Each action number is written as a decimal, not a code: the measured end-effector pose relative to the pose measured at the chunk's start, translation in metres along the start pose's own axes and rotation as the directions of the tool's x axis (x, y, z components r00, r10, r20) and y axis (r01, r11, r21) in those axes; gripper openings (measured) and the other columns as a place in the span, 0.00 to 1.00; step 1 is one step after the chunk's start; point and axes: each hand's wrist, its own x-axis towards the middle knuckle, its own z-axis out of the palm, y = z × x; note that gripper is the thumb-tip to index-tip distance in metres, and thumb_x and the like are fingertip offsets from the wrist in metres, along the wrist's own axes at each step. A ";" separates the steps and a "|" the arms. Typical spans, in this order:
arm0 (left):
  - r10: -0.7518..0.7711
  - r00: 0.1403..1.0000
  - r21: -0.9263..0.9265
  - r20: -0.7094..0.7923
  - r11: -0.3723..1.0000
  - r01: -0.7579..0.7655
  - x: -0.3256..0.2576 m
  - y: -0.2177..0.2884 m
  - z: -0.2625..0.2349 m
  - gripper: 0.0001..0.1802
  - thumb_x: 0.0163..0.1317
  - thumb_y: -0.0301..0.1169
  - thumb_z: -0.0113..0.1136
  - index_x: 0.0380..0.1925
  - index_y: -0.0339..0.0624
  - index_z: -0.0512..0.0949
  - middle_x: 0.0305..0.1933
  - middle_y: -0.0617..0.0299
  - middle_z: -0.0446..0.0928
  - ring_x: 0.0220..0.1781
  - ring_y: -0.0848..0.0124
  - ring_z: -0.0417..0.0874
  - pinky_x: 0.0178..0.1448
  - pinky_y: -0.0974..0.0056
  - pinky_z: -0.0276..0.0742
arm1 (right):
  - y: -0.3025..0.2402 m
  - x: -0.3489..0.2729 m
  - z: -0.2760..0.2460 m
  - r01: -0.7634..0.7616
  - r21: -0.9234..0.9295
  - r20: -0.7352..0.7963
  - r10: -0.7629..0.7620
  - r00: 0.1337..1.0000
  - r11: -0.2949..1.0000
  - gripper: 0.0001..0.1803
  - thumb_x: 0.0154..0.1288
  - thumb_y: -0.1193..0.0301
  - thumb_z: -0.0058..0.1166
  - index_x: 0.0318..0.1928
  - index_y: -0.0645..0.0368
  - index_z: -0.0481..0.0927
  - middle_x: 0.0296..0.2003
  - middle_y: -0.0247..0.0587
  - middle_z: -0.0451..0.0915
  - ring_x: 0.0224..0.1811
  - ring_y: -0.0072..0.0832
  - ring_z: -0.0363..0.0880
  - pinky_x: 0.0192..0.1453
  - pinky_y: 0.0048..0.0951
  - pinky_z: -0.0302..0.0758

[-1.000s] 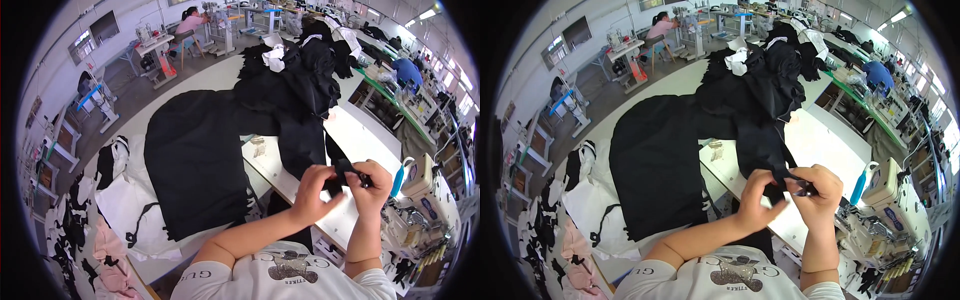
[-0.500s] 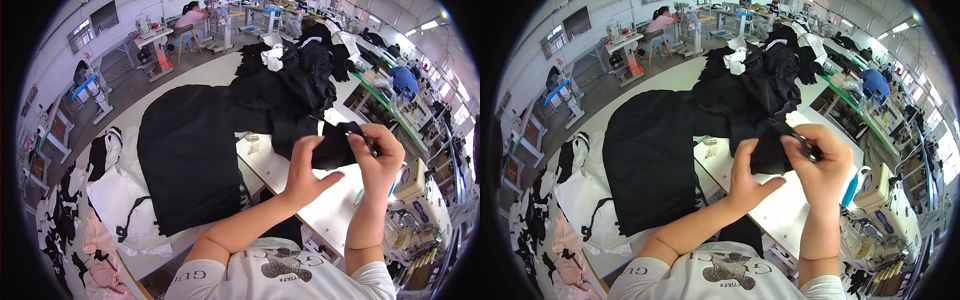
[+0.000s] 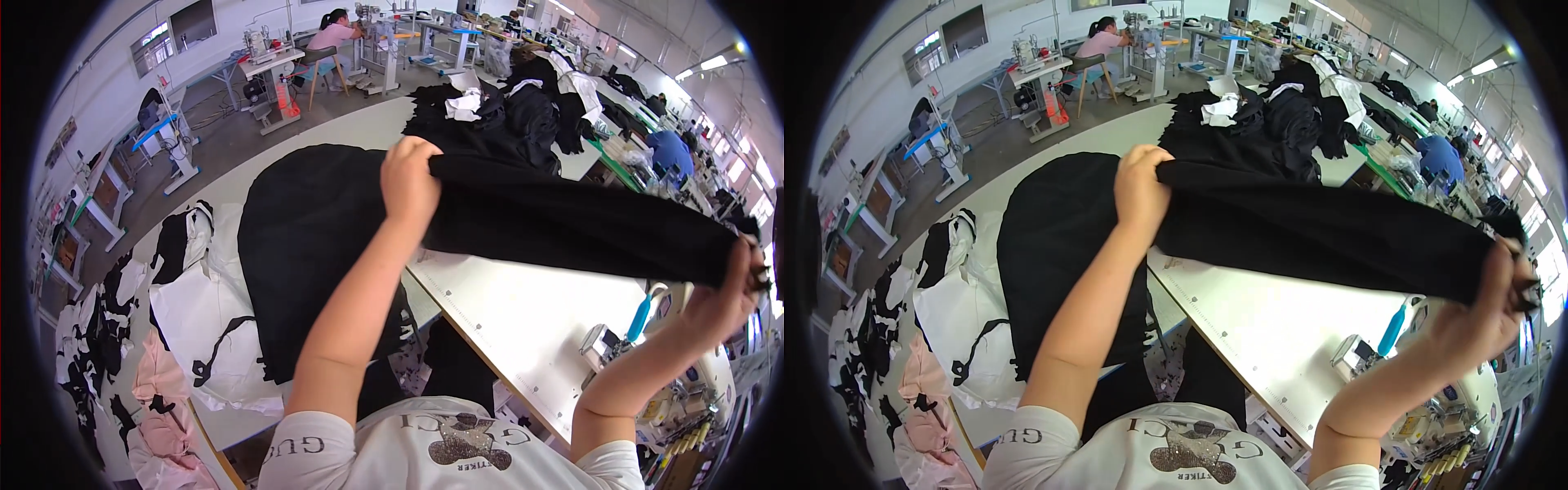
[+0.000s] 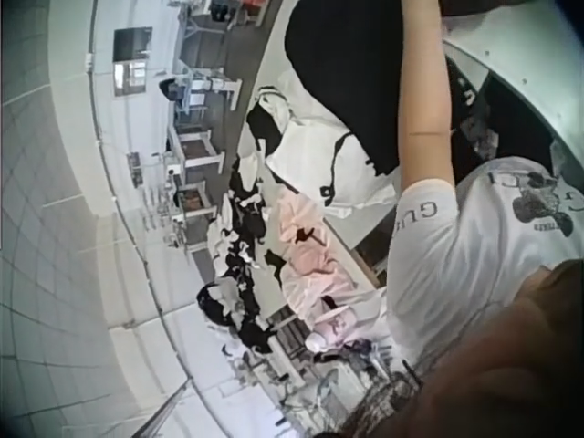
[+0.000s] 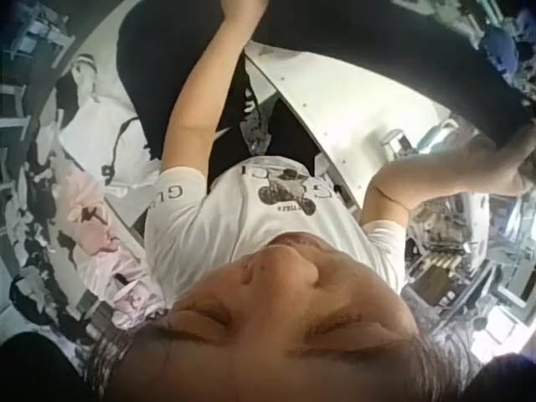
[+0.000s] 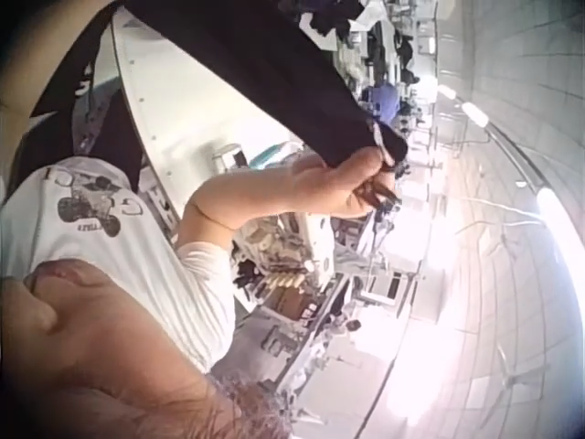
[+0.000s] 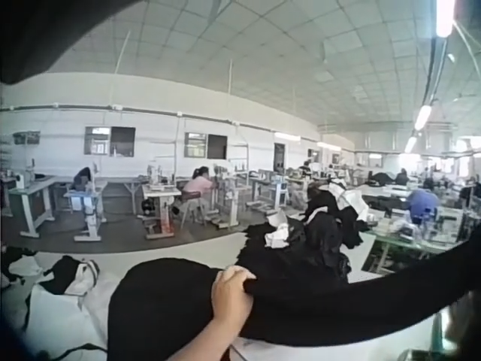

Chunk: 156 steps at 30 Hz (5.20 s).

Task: Trimming excess threads from black fabric pieces using hand snips in a factory setting.

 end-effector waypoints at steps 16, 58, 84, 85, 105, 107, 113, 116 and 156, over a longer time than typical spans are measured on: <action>-0.117 0.909 0.080 0.400 0.993 0.092 0.154 -0.173 0.004 0.11 0.56 0.29 0.55 0.33 0.48 0.87 0.32 0.57 0.85 0.34 0.60 0.87 0.41 0.57 0.81 | 0.043 -0.035 0.008 -0.468 0.333 0.044 0.482 0.875 0.819 0.12 0.74 0.64 0.46 0.41 0.59 0.78 0.42 0.43 0.82 0.45 0.34 0.81 0.54 0.39 0.77; -0.395 -0.048 0.244 0.917 0.463 0.852 -0.161 -0.060 -0.086 0.06 0.66 0.23 0.52 0.42 0.37 0.74 0.42 0.60 0.79 0.42 0.78 0.77 0.52 0.71 0.75 | 0.094 -0.350 0.013 -0.937 -0.350 0.578 0.786 -0.220 -0.004 0.22 0.76 0.57 0.43 0.45 0.64 0.81 0.21 0.25 0.71 0.19 0.09 0.58 0.23 0.14 0.54; -0.081 0.216 -0.073 0.973 0.780 0.621 -0.161 -0.022 -0.088 0.32 0.51 0.16 0.62 0.59 0.43 0.75 0.57 0.62 0.74 0.47 0.72 0.75 0.49 0.71 0.73 | 0.118 -0.331 0.021 -0.890 -0.329 0.546 0.833 0.094 0.316 0.13 0.69 0.68 0.54 0.47 0.65 0.79 0.30 0.29 0.79 0.31 0.11 0.71 0.36 0.16 0.68; -0.028 0.308 -0.144 0.951 0.841 0.521 -0.162 -0.020 -0.087 0.30 0.51 0.17 0.63 0.58 0.43 0.76 0.55 0.61 0.75 0.48 0.68 0.76 0.50 0.69 0.73 | 0.122 -0.315 0.024 -0.860 -0.316 0.573 0.803 0.164 0.401 0.13 0.68 0.70 0.55 0.48 0.66 0.79 0.32 0.29 0.79 0.34 0.11 0.72 0.39 0.17 0.70; -0.013 0.726 -0.291 0.688 0.911 0.293 -0.167 -0.009 0.003 0.21 0.57 0.14 0.47 0.48 0.40 0.81 0.53 0.51 0.76 0.57 0.54 0.77 0.62 0.60 0.71 | 0.099 -0.198 0.029 -0.181 -0.372 0.838 0.414 0.356 0.910 0.13 0.45 0.88 0.58 0.34 0.63 0.82 0.35 0.43 0.80 0.36 0.36 0.80 0.38 0.32 0.78; -0.122 0.773 -0.253 0.622 0.903 0.347 -0.178 -0.047 0.035 0.18 0.56 0.15 0.48 0.42 0.39 0.82 0.49 0.51 0.79 0.52 0.54 0.79 0.58 0.59 0.75 | 0.116 -0.229 0.033 -0.046 -0.380 0.891 0.379 0.252 0.924 0.23 0.45 0.88 0.50 0.43 0.59 0.83 0.47 0.43 0.80 0.48 0.42 0.80 0.48 0.35 0.79; -0.181 0.745 -0.151 0.642 0.923 0.354 -0.156 -0.079 0.071 0.16 0.58 0.16 0.51 0.44 0.39 0.82 0.48 0.52 0.79 0.45 0.61 0.83 0.51 0.65 0.77 | 0.159 -0.287 0.018 0.224 -0.338 0.926 0.365 -0.094 0.914 0.15 0.54 0.77 0.55 0.44 0.53 0.80 0.43 0.41 0.74 0.42 0.42 0.80 0.44 0.38 0.79; -0.106 0.720 -0.170 0.686 0.939 0.300 -0.144 -0.087 0.080 0.20 0.58 0.15 0.50 0.49 0.42 0.80 0.55 0.52 0.75 0.48 0.60 0.82 0.53 0.64 0.77 | 0.146 -0.278 0.007 0.242 -0.297 0.941 0.326 -0.091 0.924 0.13 0.53 0.76 0.56 0.41 0.55 0.80 0.40 0.43 0.73 0.40 0.41 0.79 0.42 0.37 0.79; 0.695 0.291 -0.426 0.658 0.662 -0.617 -0.098 -0.134 0.121 0.04 0.57 0.28 0.54 0.25 0.48 0.77 0.31 0.66 0.75 0.36 0.66 0.83 0.32 0.62 0.81 | 0.037 -0.111 -0.068 0.114 -0.369 0.302 0.003 0.953 0.922 0.17 0.68 0.64 0.58 0.46 0.66 0.78 0.36 0.39 0.77 0.37 0.30 0.74 0.41 0.27 0.70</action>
